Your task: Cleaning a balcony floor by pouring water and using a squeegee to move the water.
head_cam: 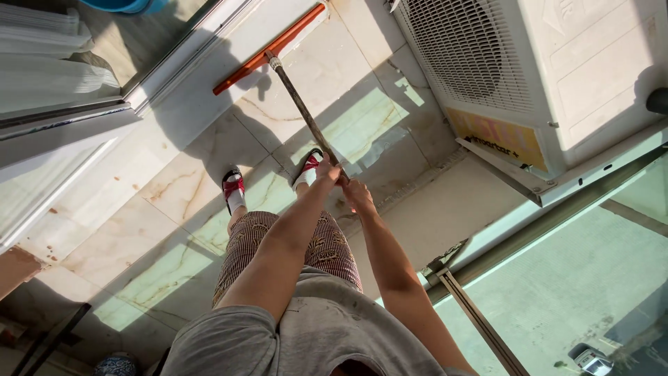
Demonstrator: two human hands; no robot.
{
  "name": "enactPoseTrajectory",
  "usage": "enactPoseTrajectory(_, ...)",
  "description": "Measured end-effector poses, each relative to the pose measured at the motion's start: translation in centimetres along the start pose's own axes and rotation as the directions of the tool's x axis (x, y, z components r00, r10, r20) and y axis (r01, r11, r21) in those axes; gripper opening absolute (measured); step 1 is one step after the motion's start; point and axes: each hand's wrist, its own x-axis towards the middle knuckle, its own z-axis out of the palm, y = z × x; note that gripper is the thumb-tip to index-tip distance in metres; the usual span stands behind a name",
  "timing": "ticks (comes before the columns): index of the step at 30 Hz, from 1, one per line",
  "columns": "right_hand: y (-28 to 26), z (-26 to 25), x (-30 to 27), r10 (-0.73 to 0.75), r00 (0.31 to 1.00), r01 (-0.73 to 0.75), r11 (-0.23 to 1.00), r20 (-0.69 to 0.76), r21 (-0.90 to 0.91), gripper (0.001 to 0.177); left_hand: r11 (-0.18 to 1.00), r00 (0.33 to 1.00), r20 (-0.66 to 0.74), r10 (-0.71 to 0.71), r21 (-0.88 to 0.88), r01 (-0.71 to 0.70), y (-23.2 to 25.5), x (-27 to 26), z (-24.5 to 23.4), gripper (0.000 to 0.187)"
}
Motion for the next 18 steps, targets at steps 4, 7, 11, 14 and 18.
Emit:
enactPoseTrajectory(4,0.4,-1.0,-4.2,-0.098,0.992,0.097,0.995,-0.082,-0.013,0.070,0.984,0.984,-0.070,0.162,0.083,-0.156,-1.9,-2.4,0.5,0.087)
enactPoseTrajectory(7,-3.6,-0.1,-2.3,-0.126,0.989,0.130,0.991,-0.074,0.041,0.070,0.987,0.990,-0.066,0.126,-0.088,-0.131,1.5,-4.0,-5.4,0.080)
enactPoseTrajectory(11,-7.9,3.9,0.7,-0.057,0.998,0.059,0.998,-0.033,0.036,0.070,0.870,0.999,0.038,-0.029,-0.492,0.044,0.8,-1.0,-8.8,0.077)
enactPoseTrajectory(14,0.6,9.8,5.8,-0.065,0.998,0.066,0.997,-0.025,0.038,0.071,0.997,0.997,-0.069,0.035,-0.063,-0.040,-5.3,0.0,-3.8,0.071)
enactPoseTrajectory(18,2.1,9.0,-3.8,0.001,1.000,-0.001,1.000,-0.022,0.012,0.074,0.997,0.996,0.044,-0.072,-0.038,0.074,-6.3,-7.6,-3.9,0.071)
